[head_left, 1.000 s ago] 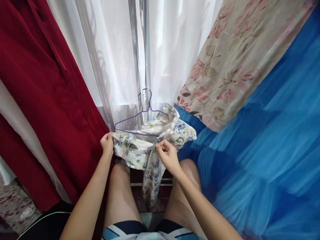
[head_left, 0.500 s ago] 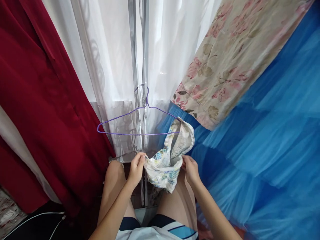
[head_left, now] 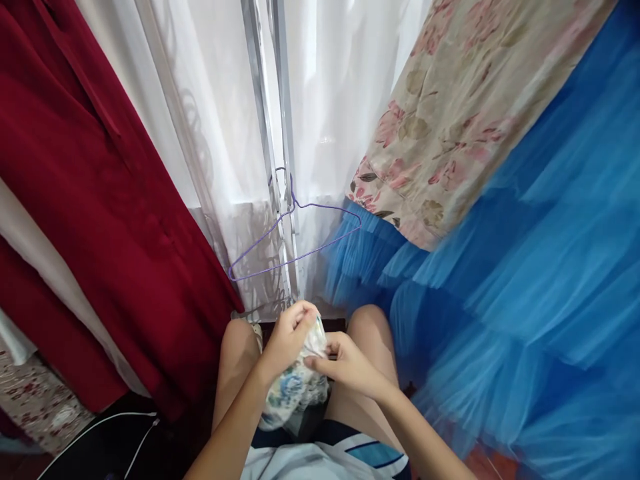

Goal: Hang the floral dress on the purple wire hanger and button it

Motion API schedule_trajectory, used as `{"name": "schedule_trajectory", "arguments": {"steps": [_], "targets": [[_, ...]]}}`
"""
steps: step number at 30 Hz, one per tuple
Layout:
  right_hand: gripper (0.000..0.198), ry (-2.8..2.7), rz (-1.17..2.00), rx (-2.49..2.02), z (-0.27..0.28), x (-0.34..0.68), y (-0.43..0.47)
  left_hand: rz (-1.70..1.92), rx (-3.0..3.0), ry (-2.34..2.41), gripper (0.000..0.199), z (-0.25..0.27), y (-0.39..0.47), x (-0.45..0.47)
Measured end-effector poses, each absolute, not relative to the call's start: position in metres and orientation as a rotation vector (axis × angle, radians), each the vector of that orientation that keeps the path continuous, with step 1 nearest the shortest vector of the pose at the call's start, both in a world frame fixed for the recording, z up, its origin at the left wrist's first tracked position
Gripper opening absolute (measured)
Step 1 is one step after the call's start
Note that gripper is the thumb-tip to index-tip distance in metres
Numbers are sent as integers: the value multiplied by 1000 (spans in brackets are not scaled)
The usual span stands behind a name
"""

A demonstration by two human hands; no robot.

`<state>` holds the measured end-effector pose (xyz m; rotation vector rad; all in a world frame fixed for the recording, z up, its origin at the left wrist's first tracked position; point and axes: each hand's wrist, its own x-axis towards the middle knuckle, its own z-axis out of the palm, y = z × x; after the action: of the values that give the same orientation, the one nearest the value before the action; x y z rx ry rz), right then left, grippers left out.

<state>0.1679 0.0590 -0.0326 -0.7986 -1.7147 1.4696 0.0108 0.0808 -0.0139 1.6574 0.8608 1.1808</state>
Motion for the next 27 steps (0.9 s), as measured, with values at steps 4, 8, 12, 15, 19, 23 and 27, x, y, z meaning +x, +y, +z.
{"name": "schedule_trajectory", "arguments": {"steps": [4, 8, 12, 15, 19, 23, 27], "targets": [[9, -1547, 1181, -840, -27, 196, 69, 924, 1728, 840, 27, -50, 63, -5], [21, -1395, 787, -936, -10, 234, 69, 868, 1882, 1163, 15, -76, 49, -27], [15, -1458, 573, -932, -4, 243, 65, 898, 2003, 1208, 14, -77, 50, -38], [10, -1263, 540, -938, -4, 242, 65, 930, 2013, 1190, 21, -80, 55, -43], [11, -1227, 209, -1202, -7, 264, 76, 916, 1931, 1305, 18, -89, 60, -59], [19, -1250, 139, -1264, -9, 282, 88, 880, 1802, 1156, 10, -75, 53, -71], [45, -1241, 1255, -1122, -8, 258, 84, 956, 1603, 1009, 19, -54, 38, -65]]}}
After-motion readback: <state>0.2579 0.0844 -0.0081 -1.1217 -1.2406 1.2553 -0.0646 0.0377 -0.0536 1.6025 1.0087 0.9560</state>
